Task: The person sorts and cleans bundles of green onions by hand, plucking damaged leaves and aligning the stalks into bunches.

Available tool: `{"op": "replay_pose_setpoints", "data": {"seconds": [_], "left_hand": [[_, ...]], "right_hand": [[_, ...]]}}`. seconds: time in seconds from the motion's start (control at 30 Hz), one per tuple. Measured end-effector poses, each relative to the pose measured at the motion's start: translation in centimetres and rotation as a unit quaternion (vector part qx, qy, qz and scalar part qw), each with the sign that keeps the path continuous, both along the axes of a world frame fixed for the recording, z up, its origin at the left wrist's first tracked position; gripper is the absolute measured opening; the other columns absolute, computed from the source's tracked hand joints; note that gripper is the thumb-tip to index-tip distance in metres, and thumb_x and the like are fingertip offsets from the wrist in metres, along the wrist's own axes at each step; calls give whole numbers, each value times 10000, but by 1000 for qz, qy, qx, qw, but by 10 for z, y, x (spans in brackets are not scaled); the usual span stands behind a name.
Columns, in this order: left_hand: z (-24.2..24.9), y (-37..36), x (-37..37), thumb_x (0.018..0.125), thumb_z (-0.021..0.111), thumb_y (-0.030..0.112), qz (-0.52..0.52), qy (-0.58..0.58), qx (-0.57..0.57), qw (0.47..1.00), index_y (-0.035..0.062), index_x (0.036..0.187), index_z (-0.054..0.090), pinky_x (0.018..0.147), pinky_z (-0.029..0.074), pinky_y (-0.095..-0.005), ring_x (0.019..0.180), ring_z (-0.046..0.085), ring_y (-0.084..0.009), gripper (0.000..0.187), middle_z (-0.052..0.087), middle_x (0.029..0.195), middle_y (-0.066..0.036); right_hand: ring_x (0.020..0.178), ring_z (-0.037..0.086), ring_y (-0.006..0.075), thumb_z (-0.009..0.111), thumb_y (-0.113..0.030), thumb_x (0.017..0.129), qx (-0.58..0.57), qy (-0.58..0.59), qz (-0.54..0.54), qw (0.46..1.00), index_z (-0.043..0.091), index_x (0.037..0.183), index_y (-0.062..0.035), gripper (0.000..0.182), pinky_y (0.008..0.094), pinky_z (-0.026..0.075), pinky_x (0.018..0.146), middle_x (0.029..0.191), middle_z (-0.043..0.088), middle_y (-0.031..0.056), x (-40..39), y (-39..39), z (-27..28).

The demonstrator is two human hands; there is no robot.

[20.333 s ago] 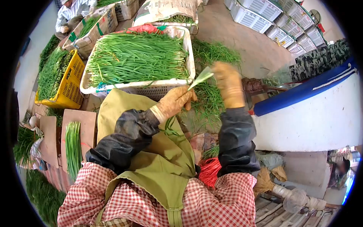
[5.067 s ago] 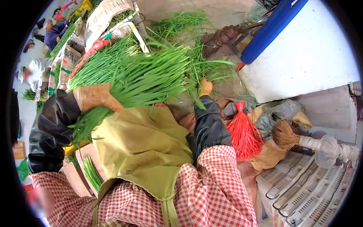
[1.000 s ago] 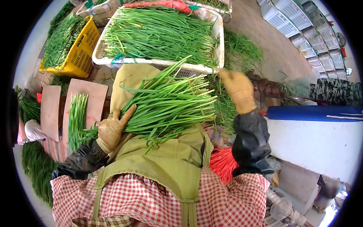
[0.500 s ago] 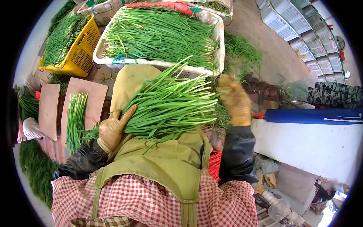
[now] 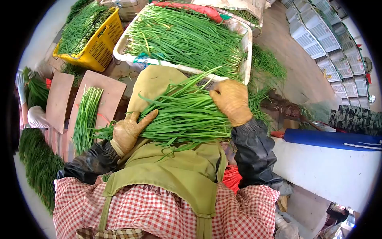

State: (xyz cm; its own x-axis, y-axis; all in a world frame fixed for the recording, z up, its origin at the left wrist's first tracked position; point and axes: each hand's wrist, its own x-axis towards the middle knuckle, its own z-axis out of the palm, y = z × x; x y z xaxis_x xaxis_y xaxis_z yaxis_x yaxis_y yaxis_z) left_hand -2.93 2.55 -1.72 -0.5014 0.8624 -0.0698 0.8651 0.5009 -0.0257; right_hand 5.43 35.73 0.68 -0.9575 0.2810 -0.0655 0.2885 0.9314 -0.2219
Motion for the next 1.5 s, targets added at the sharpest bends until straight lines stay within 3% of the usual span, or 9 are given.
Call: {"op": "replay_pose_setpoints", "data": {"seconds": [0.4, 0.57, 0.83, 0.9, 1.0, 1.1, 1.17, 1.27, 1.5], "left_hand": [[-11, 2, -3, 810, 615, 134, -3, -4, 18, 1000, 322, 1492, 341, 592, 547, -382, 734, 662, -274, 759, 582, 1074, -124], [-16, 2, -2, 789, 585, 79, 23, -10, 48, 999, 343, 1501, 316, 516, 520, -367, 592, 630, -262, 806, 587, 1073, -128], [-13, 4, 0, 743, 680, 129, 42, -63, 117, 990, 320, 1506, 312, 561, 525, -385, 640, 645, -301, 869, 594, 1124, -147], [-10, 2, 1, 745, 697, 147, 60, -91, 104, 989, 328, 1498, 325, 594, 532, -397, 679, 653, -316, 860, 590, 1126, -149], [-13, -1, 2, 751, 671, 102, 36, -63, 133, 988, 345, 1482, 354, 601, 536, -398, 686, 657, -308, 833, 589, 1125, -147], [-13, -1, 1, 751, 656, 74, 19, -52, 124, 991, 357, 1459, 393, 596, 535, -400, 672, 654, -303, 807, 589, 1128, -145], [-12, 3, 1, 752, 648, 64, 18, -45, 118, 992, 359, 1451, 406, 593, 535, -400, 667, 653, -301, 796, 590, 1137, -147], [-11, 2, 3, 760, 639, 58, 9, -44, 106, 993, 362, 1438, 426, 591, 536, -399, 664, 654, -302, 773, 586, 1176, -158], [-16, -3, -1, 773, 676, 113, -26, -55, 126, 990, 367, 1425, 439, 621, 543, -412, 710, 669, -331, 738, 545, 1293, -223]], "right_hand": [[765, 703, 331, 576, -217, 874, 255, -80, -335, 904, 728, 888, -73, 210, 417, 574, 681, 901, 716, 125, 90, 180, -106], [901, 660, 356, 560, -394, 926, -1, 89, -361, 928, 707, 952, -5, 417, 437, 511, 766, 997, 692, 199, 121, 66, 7], [1093, 603, 328, 656, -291, 834, -182, 198, -205, 941, 714, 878, -59, 243, 398, 464, 929, 1154, 650, 223, 110, -23, -52], [1038, 628, 274, 646, -178, 829, -633, 288, -297, 655, 685, 918, -16, 188, 362, 491, 867, 1095, 678, 167, 121, -7, -53], [1022, 629, 215, 631, -158, 837, -643, 380, -340, 571, 665, 923, -8, 176, 331, 498, 802, 1102, 684, 116, 149, 40, -57], [1029, 610, 226, 643, -204, 840, -522, 402, -385, 647, 671, 966, 1, 242, 342, 487, 846, 1161, 656, 134, 202, 108, -76], [1054, 609, 239, 644, -194, 863, 55, 131, -505, 852, 685, 972, -5, 222, 360, 479, 894, 1164, 651, 156, 207, 125, -59], [1101, 601, 284, 632, -171, 884, -131, 335, -294, 886, 699, 967, -15, 188, 377, 457, 950, 1165, 645, 185, 149, 48, -2], [1027, 587, 204, 624, -228, 886, -341, 134, -188, 911, 697, 995, -12, 253, 308, 444, 905, 1047, 657, 124, 96, 31, -23]]}}
